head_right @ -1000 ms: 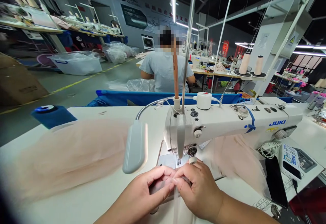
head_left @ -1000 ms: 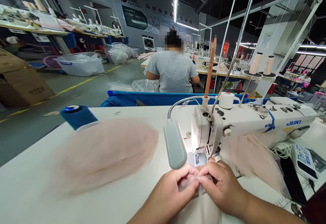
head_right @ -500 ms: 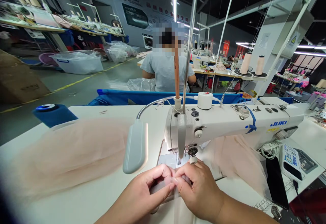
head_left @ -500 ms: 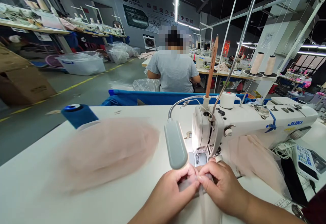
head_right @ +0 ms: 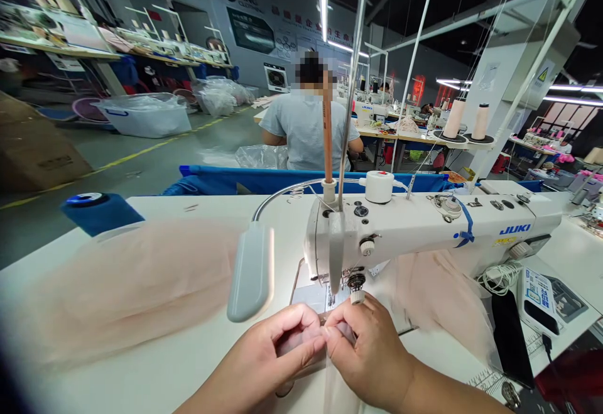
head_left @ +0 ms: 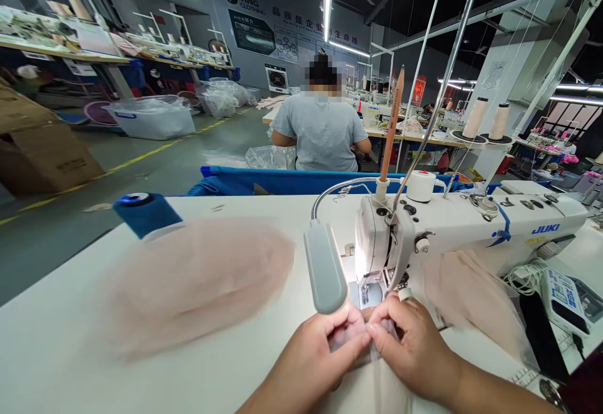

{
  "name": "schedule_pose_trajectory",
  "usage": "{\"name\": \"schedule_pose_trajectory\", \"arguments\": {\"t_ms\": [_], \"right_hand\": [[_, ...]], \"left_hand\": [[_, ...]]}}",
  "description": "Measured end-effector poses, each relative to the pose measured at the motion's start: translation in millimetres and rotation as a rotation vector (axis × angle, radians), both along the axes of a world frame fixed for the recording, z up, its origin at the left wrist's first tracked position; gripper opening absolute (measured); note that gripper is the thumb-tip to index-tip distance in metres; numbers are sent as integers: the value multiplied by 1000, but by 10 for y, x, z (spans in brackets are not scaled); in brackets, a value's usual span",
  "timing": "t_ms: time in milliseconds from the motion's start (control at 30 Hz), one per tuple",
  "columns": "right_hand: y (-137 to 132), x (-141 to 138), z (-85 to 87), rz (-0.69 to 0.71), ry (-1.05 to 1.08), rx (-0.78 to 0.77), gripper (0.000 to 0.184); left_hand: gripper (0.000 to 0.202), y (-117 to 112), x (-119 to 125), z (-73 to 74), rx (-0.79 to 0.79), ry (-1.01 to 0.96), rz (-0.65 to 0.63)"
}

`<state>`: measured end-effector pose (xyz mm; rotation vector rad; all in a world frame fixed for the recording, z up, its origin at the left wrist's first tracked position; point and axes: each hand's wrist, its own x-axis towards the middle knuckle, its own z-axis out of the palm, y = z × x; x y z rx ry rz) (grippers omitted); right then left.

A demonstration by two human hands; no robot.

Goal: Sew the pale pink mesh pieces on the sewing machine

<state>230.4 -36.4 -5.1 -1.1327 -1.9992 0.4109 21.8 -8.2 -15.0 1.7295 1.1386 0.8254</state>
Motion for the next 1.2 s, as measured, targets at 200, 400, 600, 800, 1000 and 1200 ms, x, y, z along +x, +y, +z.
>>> {"name": "schedule_pose_trajectory", "arguments": {"t_ms": [200, 400, 600, 800, 1000, 1200], "right_hand": [[72, -46, -84, -97, -95, -67, 17], [157, -83, -141, -187, -185, -52, 17], [143, -8, -177, -114, -209, 2, 17], [139, 64, -127, -52, -294, 101, 22], [159, 60, -111, -82, -306, 197, 24], [186, 43, -99, -125, -323, 234, 23]], "left_hand": [[32, 76, 21, 82, 295, 283, -29], [22, 87, -1, -32, 751, 330, 14], [38, 56, -41, 2, 980, 409, -148], [38, 92, -40, -166, 981, 378, -92], [35, 106, -61, -177, 932, 404, -96], [31, 120, -77, -169, 952, 412, -61]]}}
